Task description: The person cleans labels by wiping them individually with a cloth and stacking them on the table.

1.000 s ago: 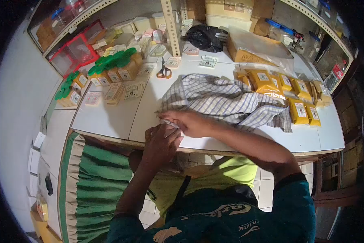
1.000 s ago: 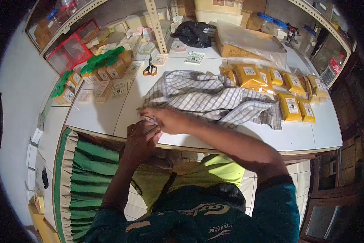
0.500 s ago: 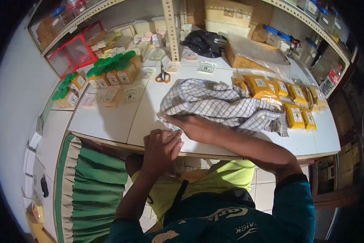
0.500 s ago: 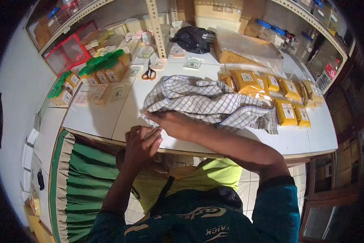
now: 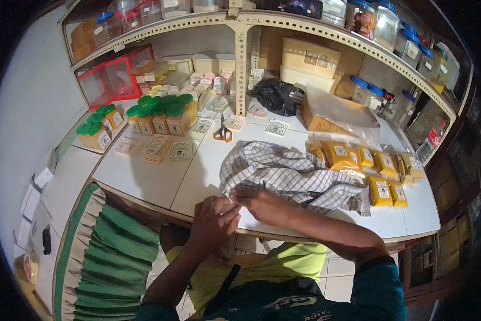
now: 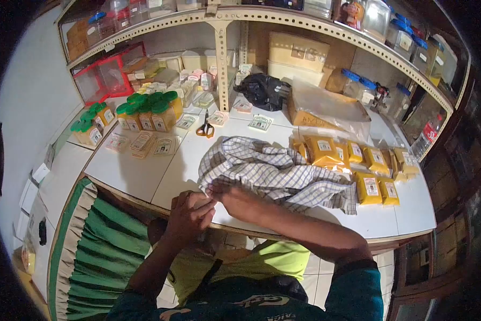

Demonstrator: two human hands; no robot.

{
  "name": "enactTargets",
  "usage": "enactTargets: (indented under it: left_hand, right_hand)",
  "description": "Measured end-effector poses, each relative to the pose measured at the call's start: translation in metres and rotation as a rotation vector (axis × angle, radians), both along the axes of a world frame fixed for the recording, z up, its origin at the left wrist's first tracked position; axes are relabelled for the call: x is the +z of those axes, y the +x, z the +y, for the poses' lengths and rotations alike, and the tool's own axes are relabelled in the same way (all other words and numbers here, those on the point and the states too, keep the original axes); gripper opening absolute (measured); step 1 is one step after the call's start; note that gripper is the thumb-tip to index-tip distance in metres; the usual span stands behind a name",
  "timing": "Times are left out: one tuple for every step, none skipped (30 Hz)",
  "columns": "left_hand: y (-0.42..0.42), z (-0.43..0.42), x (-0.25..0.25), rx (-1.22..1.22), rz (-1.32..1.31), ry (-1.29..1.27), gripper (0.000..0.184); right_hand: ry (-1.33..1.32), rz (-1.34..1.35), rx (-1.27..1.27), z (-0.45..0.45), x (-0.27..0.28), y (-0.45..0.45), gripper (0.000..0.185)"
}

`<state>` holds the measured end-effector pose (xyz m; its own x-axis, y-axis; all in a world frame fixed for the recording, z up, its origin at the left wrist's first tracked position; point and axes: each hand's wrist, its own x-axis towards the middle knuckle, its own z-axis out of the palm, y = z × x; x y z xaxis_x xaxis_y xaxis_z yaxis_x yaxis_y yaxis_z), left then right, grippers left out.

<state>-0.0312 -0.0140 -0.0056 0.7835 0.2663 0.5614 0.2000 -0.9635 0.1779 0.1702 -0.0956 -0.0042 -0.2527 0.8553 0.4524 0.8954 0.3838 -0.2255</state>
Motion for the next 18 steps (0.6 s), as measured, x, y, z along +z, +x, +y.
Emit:
enactTargets:
  left_hand:
    - [0.001,0.000,0.002,-0.008,0.011,-0.025,0.030]
    - [0.002,0.000,0.002,-0.011,0.001,-0.028,0.030]
    - [0.003,0.002,0.002,-0.032,-0.010,-0.041,0.029]
    - [0.003,0.002,0.003,-0.056,-0.013,-0.052,0.028]
    - [0.005,0.003,0.003,-0.066,0.000,-0.054,0.028]
    - [0.006,0.004,0.000,-0.075,-0.026,-0.074,0.028]
    - [0.004,0.004,-0.001,-0.076,-0.050,-0.099,0.028]
    - [0.004,0.003,0.001,-0.073,-0.032,-0.131,0.028]
    - [0.004,0.003,0.001,-0.061,-0.013,-0.150,0.028]
    - [0.005,0.005,0.001,-0.075,-0.021,-0.142,0.028]
    - [0.005,0.006,0.000,-0.092,-0.033,-0.128,0.028]
    - [0.004,0.006,0.000,-0.084,0.003,-0.152,0.028]
    - [0.005,0.008,-0.001,-0.084,0.007,-0.155,0.028]
    - [0.006,0.010,-0.002,-0.091,0.029,-0.139,0.028]
    - [0.008,0.012,-0.003,-0.105,0.057,-0.120,0.027]
    - [0.011,0.016,-0.001,-0.118,0.069,-0.116,0.027]
    - [0.012,0.020,0.001,-0.140,0.112,-0.110,0.026]
    - [0.013,0.024,0.003,-0.157,0.155,-0.102,0.024]
  right_hand:
    - [0.102,-0.097,0.026,-0.003,0.001,0.002,0.040]
    - [0.151,-0.042,0.073,-0.001,0.002,0.003,0.037]
    - [0.147,-0.043,0.065,0.001,0.002,0.003,0.037]
    - [0.010,0.002,-0.007,0.004,0.003,0.005,0.036]
    - [-0.128,0.054,-0.078,0.006,0.005,0.007,0.035]
    - [-0.183,0.028,-0.101,0.011,0.006,0.010,0.040]
    - [-0.242,0.002,-0.115,0.016,0.006,0.013,0.045]
    - [-0.247,0.005,-0.126,0.017,0.009,0.013,0.046]
    - [-0.256,0.006,-0.133,0.014,0.011,0.011,0.047]
    - [-0.282,-0.037,-0.175,0.009,0.010,0.008,0.048]
    - [-0.302,-0.085,-0.219,0.004,0.008,0.008,0.050]
    - [-0.083,-0.103,-0.127,0.001,0.002,0.011,0.051]
    - [-0.086,-0.099,-0.127,0.001,0.001,0.013,0.051]
    - [-0.166,-0.055,-0.142,0.000,0.011,0.013,0.050]
    - [-0.244,-0.004,-0.163,-0.002,0.020,0.012,0.050]
    - [-0.237,0.027,-0.152,0.000,0.026,0.012,0.039]
    - [-0.236,0.044,-0.162,0.003,0.028,0.014,0.039]
    - [-0.334,0.026,-0.227,0.009,0.031,0.016,0.044]
